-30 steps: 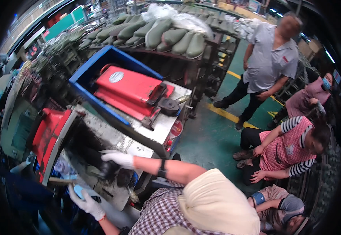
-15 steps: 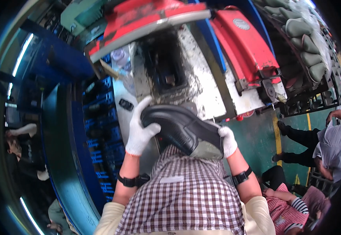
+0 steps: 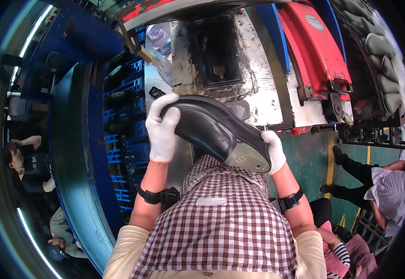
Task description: Operating a press machine to attach soles to shoes and inspecting the results on a factory production line.
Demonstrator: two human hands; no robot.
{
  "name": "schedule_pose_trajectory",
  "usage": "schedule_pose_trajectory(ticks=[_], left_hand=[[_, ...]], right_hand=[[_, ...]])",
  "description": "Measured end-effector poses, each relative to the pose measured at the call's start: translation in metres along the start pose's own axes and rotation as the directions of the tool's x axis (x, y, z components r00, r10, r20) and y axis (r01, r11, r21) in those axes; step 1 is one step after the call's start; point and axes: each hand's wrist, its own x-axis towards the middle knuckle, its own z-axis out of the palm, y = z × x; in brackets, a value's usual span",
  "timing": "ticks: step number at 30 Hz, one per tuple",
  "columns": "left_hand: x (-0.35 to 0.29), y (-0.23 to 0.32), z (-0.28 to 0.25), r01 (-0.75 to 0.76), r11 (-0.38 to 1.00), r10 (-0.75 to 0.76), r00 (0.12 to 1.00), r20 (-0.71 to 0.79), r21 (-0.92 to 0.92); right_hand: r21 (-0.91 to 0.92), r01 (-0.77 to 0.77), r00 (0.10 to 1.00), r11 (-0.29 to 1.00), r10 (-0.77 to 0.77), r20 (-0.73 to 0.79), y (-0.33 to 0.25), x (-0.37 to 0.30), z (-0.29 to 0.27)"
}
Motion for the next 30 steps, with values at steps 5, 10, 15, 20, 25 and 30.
schedule_pose_trajectory(ticks=[5, 10, 15, 20, 25, 30], left_hand=[[-0.002, -0.033, -0.011, 0.085, 0.81, -0.233, 0.955, -0.185, -0.581], [-0.061, -0.054, -0.015, 0.338, 0.619, -0.363, 0.924, 0.124, -0.709], [-0.069, -0.069, -0.066, 0.306, 0.038, -0.453, 0.854, 0.256, -0.951], [-0.099, -0.123, -0.134, 0.112, 0.442, -0.71, 0.65, -0.27, -0.89], [-0.111, -0.208, -0.218, 0.288, 0.539, -0.837, 0.291, -0.464, -0.791], [-0.078, -0.254, -0.283, 0.366, 0.879, -0.389, 0.177, -0.904, -0.307]], right_hand=[[-0.243, 0.06, 0.998, 0.968, -0.052, 0.041, 0.006, 0.027, 0.057], [-0.802, 0.242, 0.968, 0.546, -0.081, 0.237, 0.042, 0.074, 0.124], [-0.907, 0.417, 0.902, 0.055, 0.097, 0.421, 0.068, 0.104, 0.129], [-0.573, 0.216, 0.628, -0.791, -0.337, 0.701, 0.033, 0.116, 0.082], [-0.522, 0.033, 0.621, -0.852, -0.392, 0.679, 0.017, 0.13, 0.036], [-0.499, -0.001, 0.618, -0.867, -0.393, 0.681, 0.02, 0.129, 0.036]])
